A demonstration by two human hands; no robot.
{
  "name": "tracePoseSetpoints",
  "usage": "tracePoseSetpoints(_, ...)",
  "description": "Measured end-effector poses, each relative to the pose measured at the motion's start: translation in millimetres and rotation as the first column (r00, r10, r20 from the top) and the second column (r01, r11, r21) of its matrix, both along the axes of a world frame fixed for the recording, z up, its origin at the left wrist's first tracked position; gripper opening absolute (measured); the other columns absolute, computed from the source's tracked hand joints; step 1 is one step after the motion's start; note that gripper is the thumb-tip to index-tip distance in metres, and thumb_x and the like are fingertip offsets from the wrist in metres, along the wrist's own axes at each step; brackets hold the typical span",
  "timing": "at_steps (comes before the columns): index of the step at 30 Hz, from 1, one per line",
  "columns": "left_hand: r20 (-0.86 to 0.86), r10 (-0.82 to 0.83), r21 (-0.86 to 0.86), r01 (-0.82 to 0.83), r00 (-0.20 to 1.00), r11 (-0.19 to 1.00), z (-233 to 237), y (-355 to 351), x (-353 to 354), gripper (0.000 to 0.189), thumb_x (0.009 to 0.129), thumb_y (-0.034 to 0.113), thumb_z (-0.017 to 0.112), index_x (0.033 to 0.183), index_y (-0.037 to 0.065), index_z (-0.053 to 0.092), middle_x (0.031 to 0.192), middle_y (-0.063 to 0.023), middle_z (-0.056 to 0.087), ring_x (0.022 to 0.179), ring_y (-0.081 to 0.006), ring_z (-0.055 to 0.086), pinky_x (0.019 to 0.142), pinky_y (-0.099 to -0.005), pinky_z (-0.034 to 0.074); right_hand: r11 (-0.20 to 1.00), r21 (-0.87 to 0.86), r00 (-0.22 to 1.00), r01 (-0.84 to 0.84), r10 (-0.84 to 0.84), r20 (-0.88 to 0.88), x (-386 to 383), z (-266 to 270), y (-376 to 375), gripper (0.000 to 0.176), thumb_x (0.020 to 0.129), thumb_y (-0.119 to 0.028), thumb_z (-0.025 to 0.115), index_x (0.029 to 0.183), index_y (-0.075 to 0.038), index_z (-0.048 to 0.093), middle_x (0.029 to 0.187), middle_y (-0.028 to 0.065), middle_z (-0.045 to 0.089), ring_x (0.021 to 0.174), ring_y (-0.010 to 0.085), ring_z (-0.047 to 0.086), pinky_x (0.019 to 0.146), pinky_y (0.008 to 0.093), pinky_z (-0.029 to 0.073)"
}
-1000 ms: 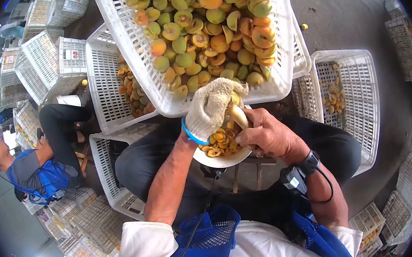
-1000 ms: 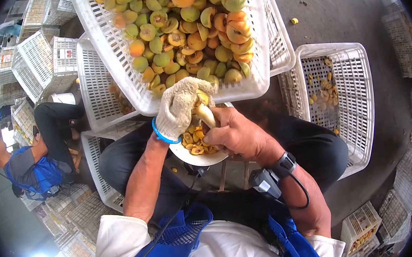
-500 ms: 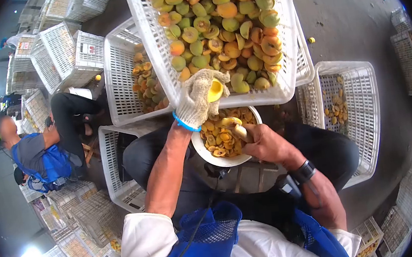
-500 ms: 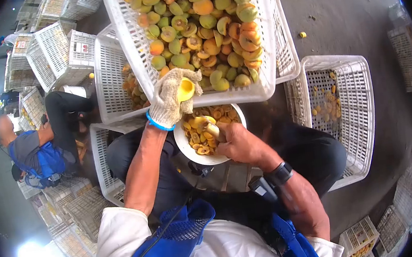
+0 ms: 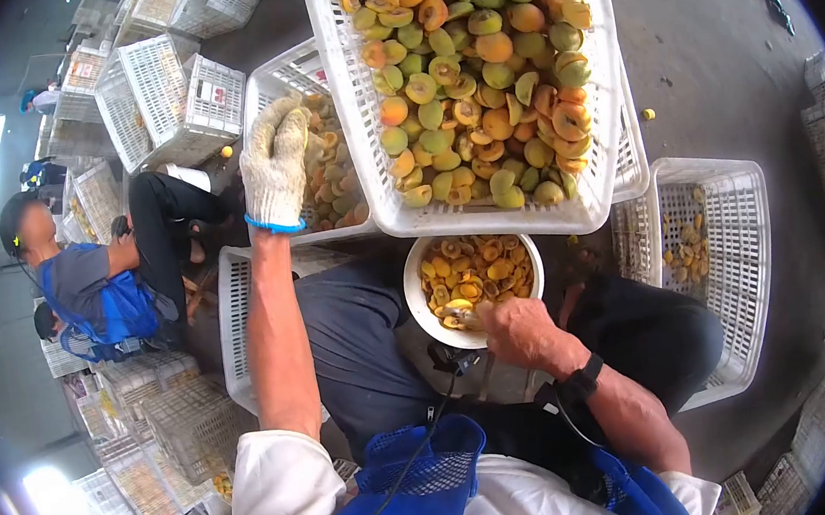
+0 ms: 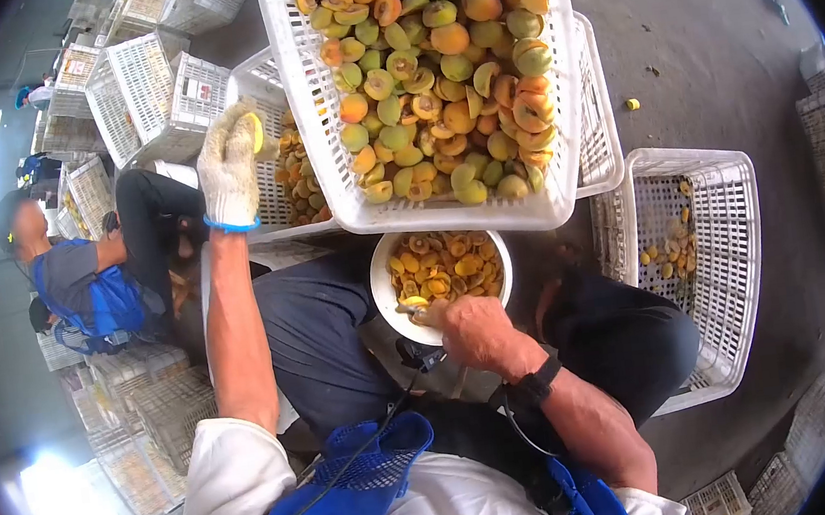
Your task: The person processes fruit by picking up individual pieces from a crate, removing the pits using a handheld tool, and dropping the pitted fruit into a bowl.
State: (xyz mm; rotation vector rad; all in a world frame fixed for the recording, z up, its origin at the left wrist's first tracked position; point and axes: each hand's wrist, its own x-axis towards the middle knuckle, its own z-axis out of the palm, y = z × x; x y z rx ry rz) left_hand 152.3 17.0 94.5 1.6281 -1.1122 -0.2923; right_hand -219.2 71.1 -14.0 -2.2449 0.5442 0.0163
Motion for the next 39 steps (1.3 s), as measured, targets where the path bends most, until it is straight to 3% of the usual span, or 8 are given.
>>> tracePoseSetpoints(2,-0.101,0.045,0.126,-0.032,0.994,0.992,-0.4,-1.2,9.9,0.035,0.104,0.014,0.065,0.135,-0.002,0.066,0.119,-0.0112,0.072,0.097,-0.0156,0.069,0.085,-0.0313,0.060,0.999,-0.002,0.992,0.038,-0.038,-0.120,2.0,2.1,-5.4,0.012,0.082,-0.009,0.063,0.089,0.000,0.066,0.074,0.0231,0.071,0.072,0.0405,0.074,0.066,0.0508,0.058)
tracePoseSetpoints(6,0.338,0.054,0.212,-0.132,0.940,0.968,-11.3,-13.2,41.9,0.035,0.096,0.013,0.072,0.129,0.001,0.070,0.120,-0.0190,0.075,0.100,-0.0290,0.074,0.088,-0.0402,0.058,0.996,0.017,0.995,0.083,-0.082,-0.057,3.8,4.5,-4.0,0.011,0.082,-0.011,0.064,0.088,-0.001,0.063,0.073,0.0224,0.070,0.072,0.0415,0.073,0.065,0.0514,0.057)
tracePoseSetpoints(8,0.827,-0.018,0.292,-0.401,0.562,0.869,-2.7,-8.7,40.7,0.037,0.094,0.015,0.073,0.128,0.001,0.071,0.120,-0.0242,0.073,0.105,-0.0395,0.072,0.091,-0.0458,0.057,0.996,-0.005,0.993,0.092,-0.092,-0.072,2.7,4.7,-6.9,0.012,0.082,-0.012,0.065,0.087,-0.001,0.062,0.073,0.0227,0.069,0.072,0.0423,0.072,0.064,0.0522,0.056)
tracePoseSetpoints(14,0.637,-0.157,0.210,0.026,0.755,0.977,-7.7,-40.2,-48.4,0.031,0.095,0.026,0.068,0.116,0.003,0.071,0.103,-0.0254,0.073,0.099,-0.0439,0.071,0.089,-0.0499,0.057,0.957,0.028,0.956,0.290,-0.291,0.048,14.4,17.1,-18.6,0.018,0.081,-0.012,0.068,0.090,-0.002,0.056,0.069,0.0231,0.065,0.070,0.0447,0.068,0.062,0.0553,0.053)
tracePoseSetpoints(24,0.715,-0.297,0.489,-0.150,0.633,0.859,-65.8,-119.7,-85.5,0.044,0.088,0.019,0.071,0.129,0.006,0.067,0.121,-0.0278,0.068,0.109,-0.0434,0.068,0.092,-0.0508,0.056,0.897,0.083,0.898,0.435,-0.439,0.037,12.1,27.5,-29.8,0.021,0.082,-0.011,0.069,0.095,-0.003,0.054,0.069,0.0218,0.064,0.070,0.0457,0.067,0.064,0.0574,0.053)
tracePoseSetpoints(31,0.369,-0.244,0.592,-0.024,0.897,0.806,-60.6,-105.1,-80.4,0.045,0.082,0.024,0.077,0.118,-0.002,0.069,0.103,-0.0214,0.074,0.089,-0.0334,0.074,0.081,-0.0422,0.059,0.639,0.455,0.669,0.620,-0.734,0.120,14.6,39.0,-49.7,0.025,0.087,-0.012,0.072,0.101,0.004,0.059,0.081,0.0274,0.069,0.077,0.0473,0.068,0.071,0.0509,0.054)
tracePoseSetpoints(36,-0.033,-0.090,0.426,0.096,0.995,0.900,-73.2,-73.9,-110.7,0.032,0.084,0.018,0.081,0.108,-0.002,0.071,0.098,-0.0138,0.074,0.085,-0.0241,0.071,0.082,-0.0377,0.057,0.341,0.725,0.459,0.598,-0.888,0.040,9.8,35.1,-76.7,0.025,0.096,-0.015,0.071,0.109,0.005,0.064,0.082,0.0123,0.072,0.071,0.0177,0.067,0.066,0.0346,0.055)
tracePoseSetpoints(39,-0.196,-0.169,0.308,0.224,0.966,0.924,-64.9,-45.1,-146.5,0.030,0.088,0.006,0.083,0.114,0.001,0.069,0.098,-0.0064,0.071,0.092,-0.0133,0.066,0.085,-0.0294,0.057,0.435,0.679,0.420,0.591,-0.885,0.201,14.0,3.9,-84.3,0.029,0.099,-0.018,0.069,0.116,0.005,0.062,0.094,0.0119,0.073,0.076,0.0165,0.071,0.061,0.0312,0.056)
